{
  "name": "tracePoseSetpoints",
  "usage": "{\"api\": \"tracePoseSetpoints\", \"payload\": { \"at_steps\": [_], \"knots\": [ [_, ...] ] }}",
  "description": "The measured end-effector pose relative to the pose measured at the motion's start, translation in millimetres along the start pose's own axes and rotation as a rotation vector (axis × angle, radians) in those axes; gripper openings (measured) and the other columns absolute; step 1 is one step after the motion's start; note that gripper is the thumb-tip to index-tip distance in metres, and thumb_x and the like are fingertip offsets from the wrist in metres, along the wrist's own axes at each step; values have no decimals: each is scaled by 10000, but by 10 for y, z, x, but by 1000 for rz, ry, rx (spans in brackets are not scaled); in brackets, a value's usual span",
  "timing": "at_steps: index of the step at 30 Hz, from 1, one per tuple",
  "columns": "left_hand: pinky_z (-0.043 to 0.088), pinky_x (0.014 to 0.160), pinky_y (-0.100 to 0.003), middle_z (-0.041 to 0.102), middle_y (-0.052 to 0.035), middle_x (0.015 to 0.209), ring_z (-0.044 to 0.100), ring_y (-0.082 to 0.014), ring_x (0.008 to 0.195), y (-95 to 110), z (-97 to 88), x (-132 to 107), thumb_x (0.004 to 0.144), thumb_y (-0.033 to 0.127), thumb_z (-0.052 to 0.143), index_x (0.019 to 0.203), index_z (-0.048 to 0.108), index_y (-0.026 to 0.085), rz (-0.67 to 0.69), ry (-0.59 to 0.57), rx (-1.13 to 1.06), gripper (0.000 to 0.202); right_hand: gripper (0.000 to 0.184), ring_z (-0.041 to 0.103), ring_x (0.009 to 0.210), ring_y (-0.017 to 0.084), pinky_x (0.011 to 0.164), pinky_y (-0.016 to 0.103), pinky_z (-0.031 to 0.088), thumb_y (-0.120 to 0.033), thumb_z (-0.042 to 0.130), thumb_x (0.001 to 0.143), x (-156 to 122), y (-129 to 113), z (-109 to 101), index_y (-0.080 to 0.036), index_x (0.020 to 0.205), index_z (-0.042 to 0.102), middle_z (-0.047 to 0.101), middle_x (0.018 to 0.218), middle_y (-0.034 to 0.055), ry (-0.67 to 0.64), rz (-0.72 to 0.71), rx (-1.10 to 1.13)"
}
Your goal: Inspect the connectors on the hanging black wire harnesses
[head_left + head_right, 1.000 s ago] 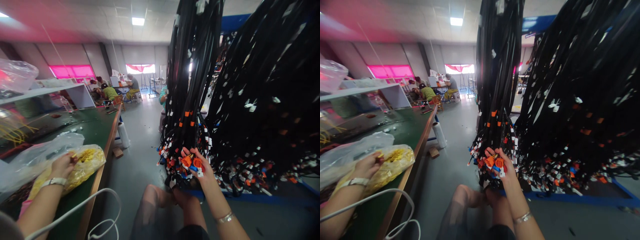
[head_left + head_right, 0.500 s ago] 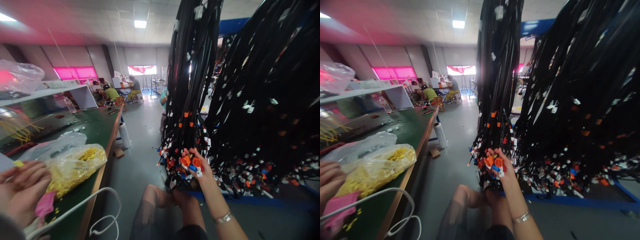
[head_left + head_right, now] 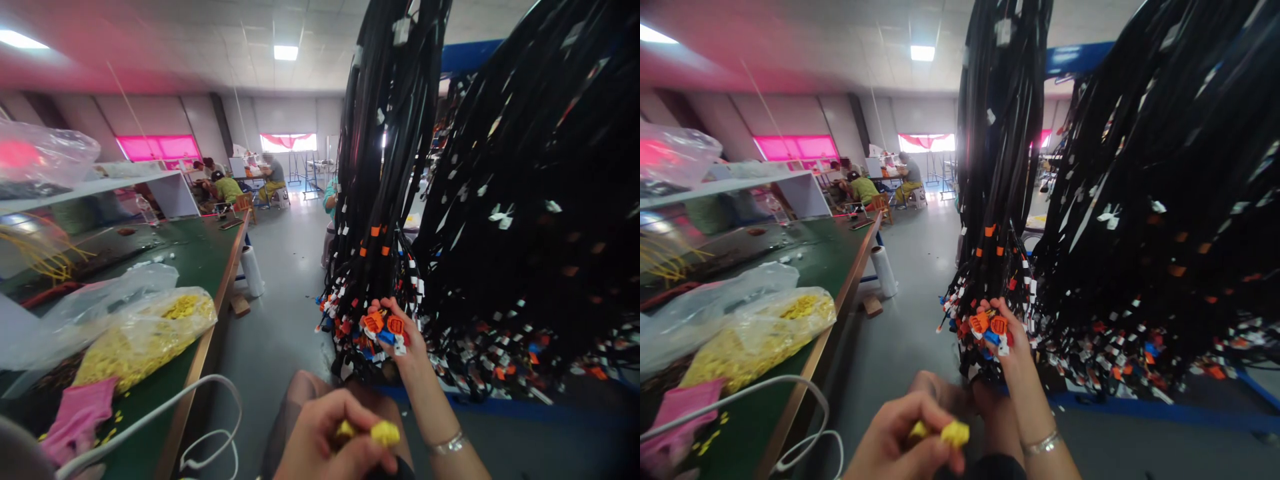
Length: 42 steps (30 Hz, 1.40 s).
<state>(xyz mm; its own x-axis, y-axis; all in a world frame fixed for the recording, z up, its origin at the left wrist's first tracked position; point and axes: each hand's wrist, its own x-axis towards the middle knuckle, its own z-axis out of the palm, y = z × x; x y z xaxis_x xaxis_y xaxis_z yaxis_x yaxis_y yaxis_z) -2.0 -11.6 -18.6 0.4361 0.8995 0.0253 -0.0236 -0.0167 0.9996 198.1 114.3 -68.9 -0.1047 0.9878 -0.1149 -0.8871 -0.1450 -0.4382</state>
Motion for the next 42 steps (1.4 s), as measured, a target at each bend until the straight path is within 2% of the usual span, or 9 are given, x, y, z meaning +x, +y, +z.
{"api": "tracePoseSetpoints", "payload": {
  "at_steps": [3, 7, 13, 20, 24, 27, 32, 35, 42],
  "knots": [
    [366, 391, -259, 623, -30, 599, 514, -131, 436, -225, 174, 461, 709, 458, 626, 715, 632, 270, 8, 232, 39, 188, 67, 658, 647, 145, 776, 375, 543, -249, 639, 759, -13, -4, 12, -210, 712, 613, 693, 760, 6, -6, -6, -3],
    [486, 631, -312, 657, -45, 779, 600, -168, 694, -484, 126, 870, 811, 314, 529, 824, 632, 252, 347, 447, 340, 121, 49, 658, 644, 152, 760, 362, 551, -226, 620, 773, -24, 1, 22, -224, 723, 616, 695, 736, 0, -3, -6, 23],
    [465, 577, -290, 623, -58, 717, 579, -152, 652, -674, 29, 1059, 840, 186, 491, 969, 623, 244, 729, 497, 816, 194, 53, 657, 674, 150, 732, 344, 557, -232, 597, 790, -7, 27, -26, -222, 744, 622, 695, 750, 2, -14, 6, 44],
    [414, 527, -283, 597, -40, 644, 571, -145, 622, -707, -66, 1128, 806, 102, 518, 1011, 627, 210, 951, 434, 1117, 256, 69, 653, 674, 135, 743, 312, 542, -256, 579, 805, 8, 50, -64, -219, 763, 619, 688, 737, -13, -58, 45, 101],
    [391, 528, -255, 586, -22, 627, 548, -127, 607, -676, -96, 1158, 809, 130, 532, 982, 638, 222, 956, 417, 1108, 223, 61, 649, 691, 135, 729, 309, 539, -263, 598, 792, 46, 56, -110, -205, 777, 612, 685, 745, -12, -83, 79, 137],
    [410, 575, -221, 612, -16, 690, 550, -107, 634, -645, -70, 1179, 813, 175, 550, 932, 646, 221, 883, 390, 919, 160, 55, 646, 693, 143, 687, 307, 542, -246, 598, 788, 52, 63, -107, -194, 777, 610, 681, 748, 2, -71, 64, 152],
    [394, 560, -196, 572, 11, 645, 495, -89, 577, -558, 12, 1205, 783, 226, 601, 783, 625, 178, 551, 410, 521, 54, 99, 645, 661, 146, 618, 277, 542, -218, 553, 813, 21, 57, -13, -186, 736, 606, 674, 702, 16, -25, 40, 146],
    [361, 512, -196, 507, 40, 582, 437, -86, 523, -510, 42, 1206, 748, 252, 637, 808, 612, 180, 389, 416, 427, 97, 98, 638, 658, 129, 648, 258, 539, -203, 547, 815, 15, 49, 19, -183, 738, 604, 667, 694, 13, -23, 54, 177],
    [418, 676, -205, 635, -1, 785, 557, -105, 699, -442, 47, 1160, 810, 219, 560, 909, 621, 199, 565, 419, 563, 118, 60, 642, 677, 124, 652, 232, 532, -226, 582, 795, 52, 48, -65, -171, 776, 598, 663, 715, 6, -64, 93, 210]
  ]
}}
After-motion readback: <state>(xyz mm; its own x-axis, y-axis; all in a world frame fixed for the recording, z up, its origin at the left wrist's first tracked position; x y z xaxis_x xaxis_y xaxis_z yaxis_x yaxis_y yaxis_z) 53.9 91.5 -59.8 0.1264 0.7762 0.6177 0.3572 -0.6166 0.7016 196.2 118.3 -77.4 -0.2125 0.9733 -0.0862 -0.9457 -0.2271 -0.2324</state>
